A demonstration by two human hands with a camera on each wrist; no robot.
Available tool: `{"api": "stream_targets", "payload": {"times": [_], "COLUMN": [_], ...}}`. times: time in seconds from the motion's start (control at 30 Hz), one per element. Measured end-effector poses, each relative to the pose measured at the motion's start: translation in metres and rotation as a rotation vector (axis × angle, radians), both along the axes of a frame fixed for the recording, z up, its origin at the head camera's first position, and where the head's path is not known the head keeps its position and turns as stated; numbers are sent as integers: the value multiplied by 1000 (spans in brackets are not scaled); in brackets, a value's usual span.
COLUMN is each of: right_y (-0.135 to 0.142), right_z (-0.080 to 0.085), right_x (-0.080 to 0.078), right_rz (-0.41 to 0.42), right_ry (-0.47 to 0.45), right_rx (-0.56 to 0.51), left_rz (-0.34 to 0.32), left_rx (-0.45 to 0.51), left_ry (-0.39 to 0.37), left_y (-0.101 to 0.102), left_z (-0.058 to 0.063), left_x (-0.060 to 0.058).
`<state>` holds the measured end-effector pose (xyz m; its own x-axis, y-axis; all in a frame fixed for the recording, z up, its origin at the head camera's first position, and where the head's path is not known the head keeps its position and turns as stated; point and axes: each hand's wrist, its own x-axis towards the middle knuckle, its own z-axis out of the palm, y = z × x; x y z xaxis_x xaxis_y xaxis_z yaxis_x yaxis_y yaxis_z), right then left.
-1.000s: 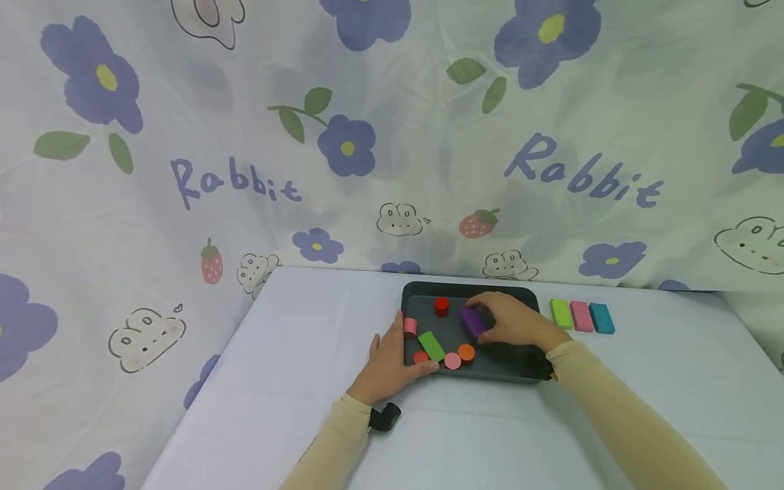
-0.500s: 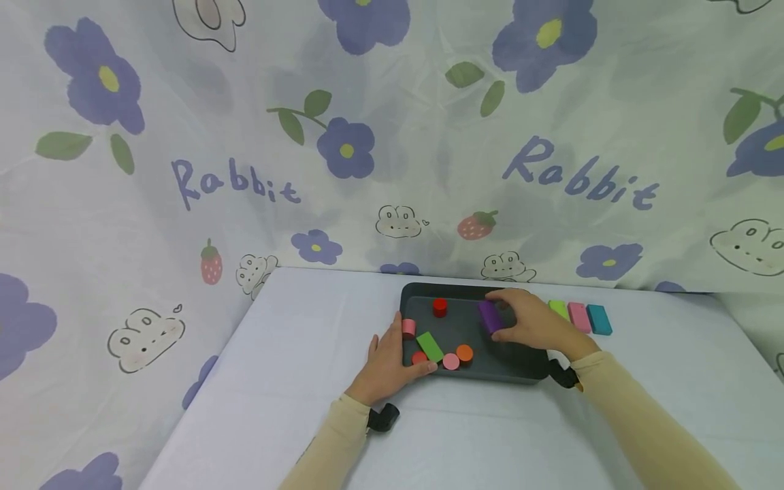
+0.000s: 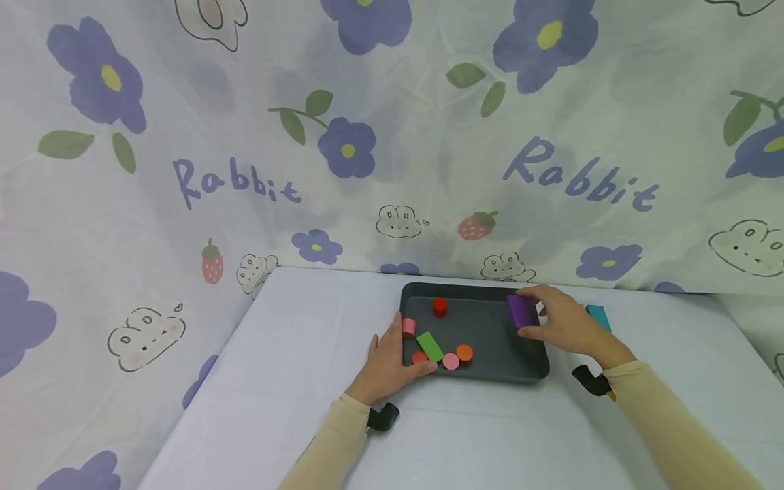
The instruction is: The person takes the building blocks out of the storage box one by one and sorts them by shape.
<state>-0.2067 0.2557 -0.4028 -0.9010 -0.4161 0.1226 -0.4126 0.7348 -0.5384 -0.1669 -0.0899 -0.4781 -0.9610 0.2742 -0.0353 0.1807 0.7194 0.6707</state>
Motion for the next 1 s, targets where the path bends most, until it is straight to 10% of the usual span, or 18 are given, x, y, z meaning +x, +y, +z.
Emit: {"api": "stream_targets", "payload": {"times": [1.0], "right_y": [80], "right_z": [-18], "right_x": [9], "right_rz": [-154], "right_ry": [-9], "right_rx": [35], "left_rz": [-8], "left_rx": [9], "left_ry": [26], "left_y": [-2], "left_z": [-4], "left_x": [2]}}
